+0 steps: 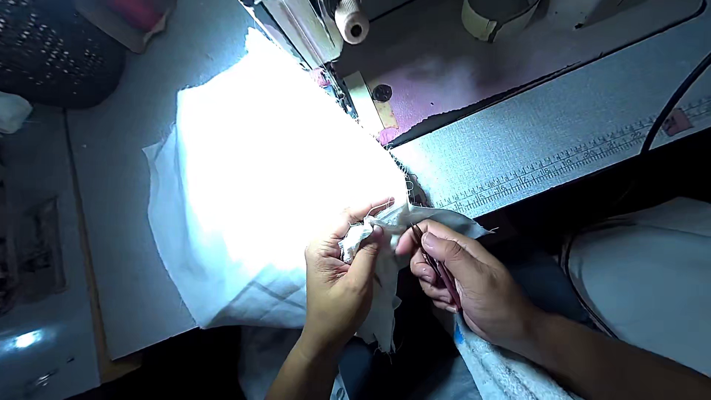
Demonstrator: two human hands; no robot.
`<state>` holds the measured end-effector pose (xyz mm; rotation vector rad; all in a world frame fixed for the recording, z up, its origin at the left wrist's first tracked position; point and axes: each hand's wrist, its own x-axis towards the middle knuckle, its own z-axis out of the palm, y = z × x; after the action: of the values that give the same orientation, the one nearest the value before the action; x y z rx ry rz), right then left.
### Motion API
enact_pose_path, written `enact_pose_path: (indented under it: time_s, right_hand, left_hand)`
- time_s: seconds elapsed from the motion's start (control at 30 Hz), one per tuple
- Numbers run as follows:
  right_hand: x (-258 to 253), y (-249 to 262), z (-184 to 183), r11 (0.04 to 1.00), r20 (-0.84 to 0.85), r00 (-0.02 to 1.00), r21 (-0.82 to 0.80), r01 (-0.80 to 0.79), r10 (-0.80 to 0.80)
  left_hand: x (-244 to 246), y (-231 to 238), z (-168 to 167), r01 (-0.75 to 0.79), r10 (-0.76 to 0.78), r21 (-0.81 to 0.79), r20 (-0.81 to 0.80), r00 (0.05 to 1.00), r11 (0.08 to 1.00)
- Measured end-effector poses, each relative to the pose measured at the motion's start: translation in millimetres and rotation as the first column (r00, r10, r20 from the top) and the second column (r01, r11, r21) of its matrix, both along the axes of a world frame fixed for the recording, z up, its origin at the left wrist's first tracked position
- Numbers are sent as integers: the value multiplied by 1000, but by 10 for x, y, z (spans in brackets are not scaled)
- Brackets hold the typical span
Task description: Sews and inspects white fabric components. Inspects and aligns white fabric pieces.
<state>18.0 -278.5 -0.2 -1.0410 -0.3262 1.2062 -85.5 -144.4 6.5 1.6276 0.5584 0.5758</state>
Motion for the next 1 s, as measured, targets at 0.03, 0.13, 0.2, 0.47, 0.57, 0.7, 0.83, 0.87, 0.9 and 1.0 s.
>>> enact_pose_path:
  time_s: [0.03, 0.13, 0.2, 0.47, 0.57, 0.7, 0.83, 0.87, 0.9, 1.0]
  right_hand:
    - [12, 14, -9, 1000, -29, 1000, 4, 10, -10]
    - [28, 29, 6, 1000, -52, 998, -25, 15, -16]
    - [49, 38, 26, 998, -63, 998, -60, 10, -14]
    - [101, 69, 84, 992, -147, 989, -129, -8, -12]
    - [102, 75, 89, 990, -156, 988, -144, -8, -15]
    - [107, 69, 74, 990, -128, 992, -142, -1, -18]
    - [137, 80, 87, 989, -152, 988, -143, -29, 7]
    - [147, 88, 89, 988, -159, 987, -153, -33, 8]
    - [155, 94, 88, 986, -166, 986, -160, -35, 8]
    - [156, 93, 71, 988, -172, 985, -151, -27, 0]
  left_hand:
    - [-2, -6, -7, -12, 12, -3, 6, 1000, 1000]
    - [-15, -22, -28, -26, 26, 0, 25, 999, 1000]
    - [-13, -28, -45, -23, 23, -1, 45, 999, 1000]
    - [-38, -12, -66, 0, -1, 17, 78, 997, 1000]
    - [-45, -1, -62, 2, -3, 21, 59, 998, 1000]
    - [-48, 10, -72, 16, -16, 8, 69, 997, 1000]
    - [-49, 20, -70, 25, -27, 18, 71, 997, 1000]
    - [-50, 22, -72, 29, -30, 22, 72, 997, 999]
    - [-48, 21, -73, 29, -30, 24, 74, 997, 999]
    - [-47, 19, -64, 22, -24, 22, 66, 998, 1000]
